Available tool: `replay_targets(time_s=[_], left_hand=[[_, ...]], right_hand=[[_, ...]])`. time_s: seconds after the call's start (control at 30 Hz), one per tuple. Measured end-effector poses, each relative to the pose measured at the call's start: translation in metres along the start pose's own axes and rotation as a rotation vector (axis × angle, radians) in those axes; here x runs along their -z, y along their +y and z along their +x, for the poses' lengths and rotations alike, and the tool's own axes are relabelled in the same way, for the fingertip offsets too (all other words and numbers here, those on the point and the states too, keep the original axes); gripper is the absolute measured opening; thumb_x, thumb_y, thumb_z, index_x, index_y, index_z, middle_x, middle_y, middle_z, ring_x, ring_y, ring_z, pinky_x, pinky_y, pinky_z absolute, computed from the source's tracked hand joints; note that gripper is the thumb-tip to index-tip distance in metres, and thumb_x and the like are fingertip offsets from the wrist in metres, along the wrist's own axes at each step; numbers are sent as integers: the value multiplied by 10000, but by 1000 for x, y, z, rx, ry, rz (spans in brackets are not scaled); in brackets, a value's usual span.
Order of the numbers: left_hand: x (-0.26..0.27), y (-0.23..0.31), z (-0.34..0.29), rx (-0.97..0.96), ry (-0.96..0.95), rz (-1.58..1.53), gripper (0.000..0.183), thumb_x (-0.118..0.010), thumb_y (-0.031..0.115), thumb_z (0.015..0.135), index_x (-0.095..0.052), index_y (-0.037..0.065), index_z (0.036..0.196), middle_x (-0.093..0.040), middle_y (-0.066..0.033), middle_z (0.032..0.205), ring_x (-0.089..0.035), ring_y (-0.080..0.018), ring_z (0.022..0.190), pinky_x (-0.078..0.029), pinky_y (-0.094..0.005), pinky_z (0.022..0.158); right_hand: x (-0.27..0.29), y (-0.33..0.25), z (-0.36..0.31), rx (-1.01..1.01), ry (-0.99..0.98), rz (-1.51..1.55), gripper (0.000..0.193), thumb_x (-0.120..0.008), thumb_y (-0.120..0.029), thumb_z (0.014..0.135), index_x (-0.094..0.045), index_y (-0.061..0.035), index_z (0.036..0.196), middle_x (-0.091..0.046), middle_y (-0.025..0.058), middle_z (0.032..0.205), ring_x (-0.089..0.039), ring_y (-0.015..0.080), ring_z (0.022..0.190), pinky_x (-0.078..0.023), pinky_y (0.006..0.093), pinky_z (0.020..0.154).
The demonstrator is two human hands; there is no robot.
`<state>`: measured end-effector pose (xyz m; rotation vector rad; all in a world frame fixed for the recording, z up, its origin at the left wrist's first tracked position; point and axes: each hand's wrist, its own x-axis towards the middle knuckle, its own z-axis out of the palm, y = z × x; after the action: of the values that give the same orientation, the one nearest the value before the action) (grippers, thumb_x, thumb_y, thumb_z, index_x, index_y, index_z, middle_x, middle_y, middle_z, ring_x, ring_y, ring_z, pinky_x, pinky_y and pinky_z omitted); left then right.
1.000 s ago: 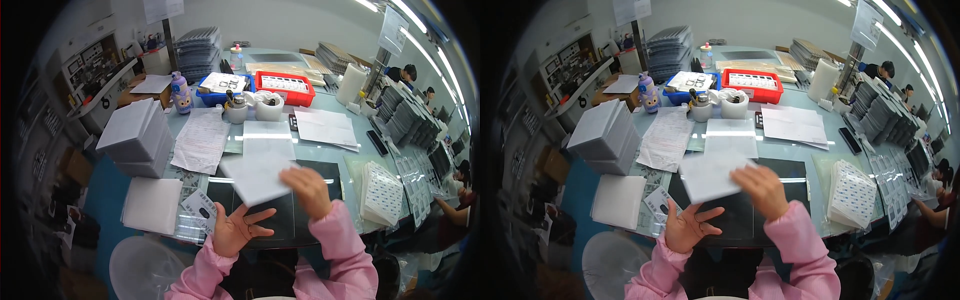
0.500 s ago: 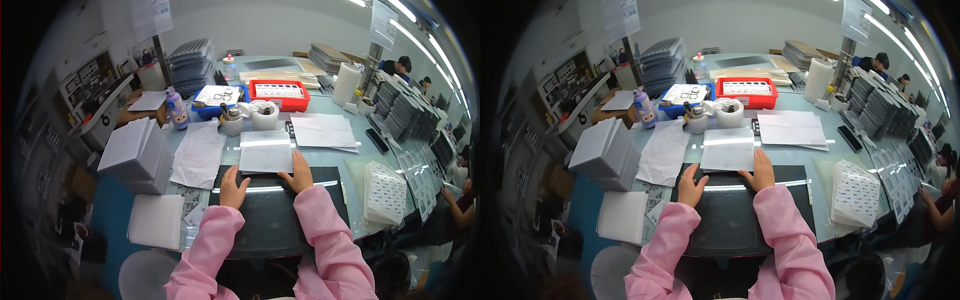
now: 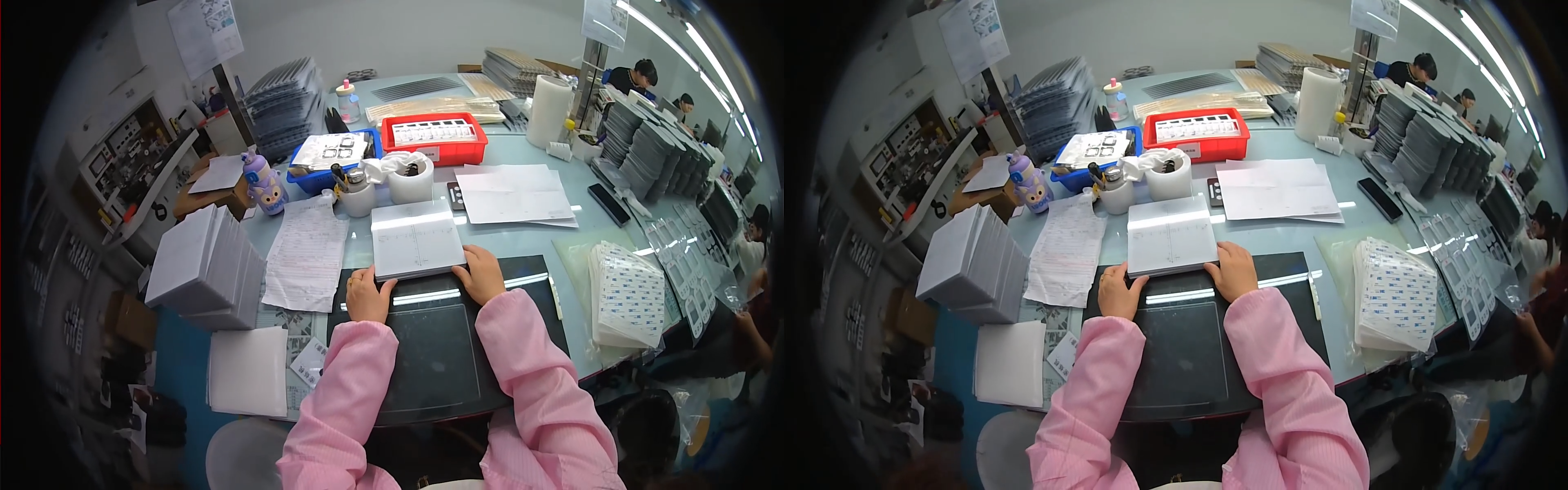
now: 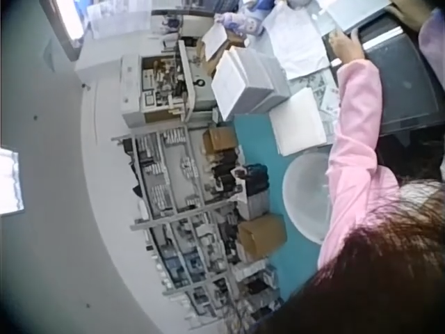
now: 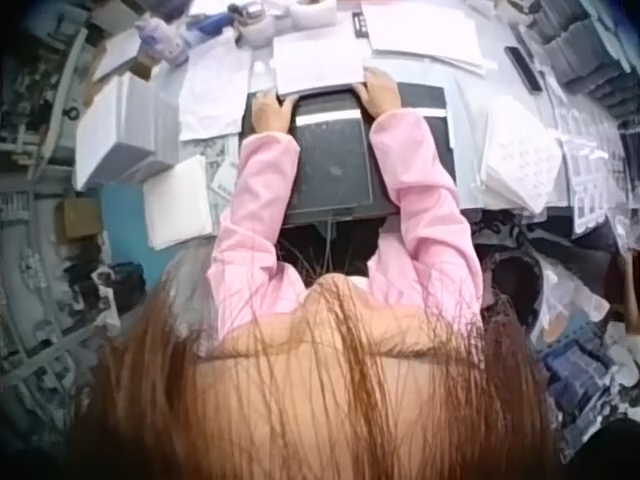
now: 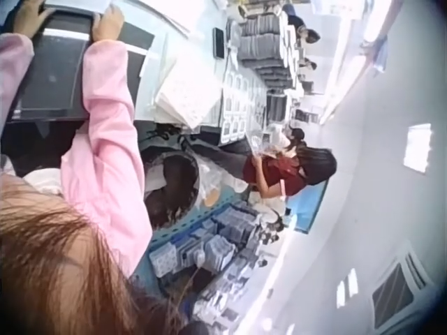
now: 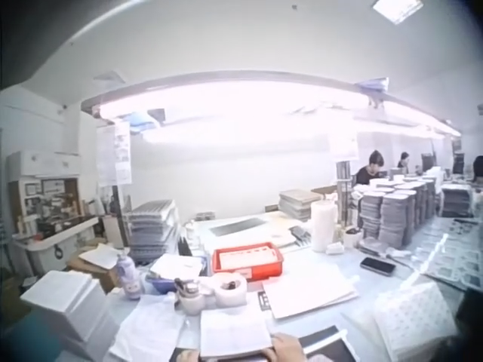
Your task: Applying adhesive labels to square white plates at a manufacturing workbench.
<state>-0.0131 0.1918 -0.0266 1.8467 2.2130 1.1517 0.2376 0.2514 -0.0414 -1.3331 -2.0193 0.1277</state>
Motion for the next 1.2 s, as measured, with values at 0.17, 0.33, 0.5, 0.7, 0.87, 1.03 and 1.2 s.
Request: replay_targets(time_s=[0.17, 0.33, 0.5, 0.7, 0.87, 1.03, 1.2], left_hand=[[-1, -5, -1, 62, -15, 13, 453, -797, 307, 771, -670, 47, 1120, -632, -119, 1054, -614, -307, 998, -496, -398, 850], [-4, -1, 0, 24, 33, 26, 387, -799, 315, 764, -695, 64, 1040, -638, -115, 1013, -628, -316, 948, -505, -406, 803], [-3, -11, 0, 1, 53, -21, 311, -802, 241, 742, -708, 63, 979, -641, -120, 952, -620, -320, 924, -489, -414, 804], [-6, -4, -5, 31, 43, -99, 293, -795, 201, 760, -704, 52, 995, -639, -110, 960, -617, -303, 896, -483, -399, 790], [-7, -14, -4, -4, 58, -89, 308, -795, 187, 760, -691, 52, 1017, -633, -120, 972, -604, -305, 900, -475, -394, 799], [-7, -16, -5, -29, 38, -54, 357, -788, 174, 763, -667, 43, 1072, -635, -130, 1030, -600, -313, 962, -470, -395, 848], [-14, -14, -3, -19, 23, -60, 371, -778, 177, 764, -659, 41, 1087, -636, -126, 1036, -603, -308, 981, -469, -393, 860]], right_hand=[[2, -3, 0, 14, -13, 111, 335, -701, -193, 833, -657, -5, 1106, -623, 145, 1215, -539, 327, 1177, -400, 420, 1024], [6, 3, -1, 16, 34, 137, 315, -721, -190, 811, -677, -8, 1064, -638, 155, 1182, -553, 337, 1155, -417, 423, 1010], [6, -4, 1, 64, 51, 135, 322, -744, -211, 786, -688, -12, 1032, -657, 162, 1131, -583, 345, 1106, -442, 426, 980], [8, 0, -8, 17, 96, 122, 352, -737, -192, 796, -670, -17, 1094, -641, 157, 1171, -561, 341, 1140, -423, 417, 1006], [8, -8, -17, 5, 63, 85, 429, -714, -179, 824, -608, 3, 1198, -592, 166, 1259, -520, 342, 1209, -402, 408, 1047], [14, -12, -27, 1, 56, 45, 452, -714, -177, 822, -590, 19, 1210, -581, 168, 1279, -505, 339, 1232, -385, 415, 1068], [22, -10, -35, 18, 47, 14, 439, -698, -175, 832, -588, 40, 1199, -580, 171, 1283, -501, 337, 1242, -373, 421, 1078]])
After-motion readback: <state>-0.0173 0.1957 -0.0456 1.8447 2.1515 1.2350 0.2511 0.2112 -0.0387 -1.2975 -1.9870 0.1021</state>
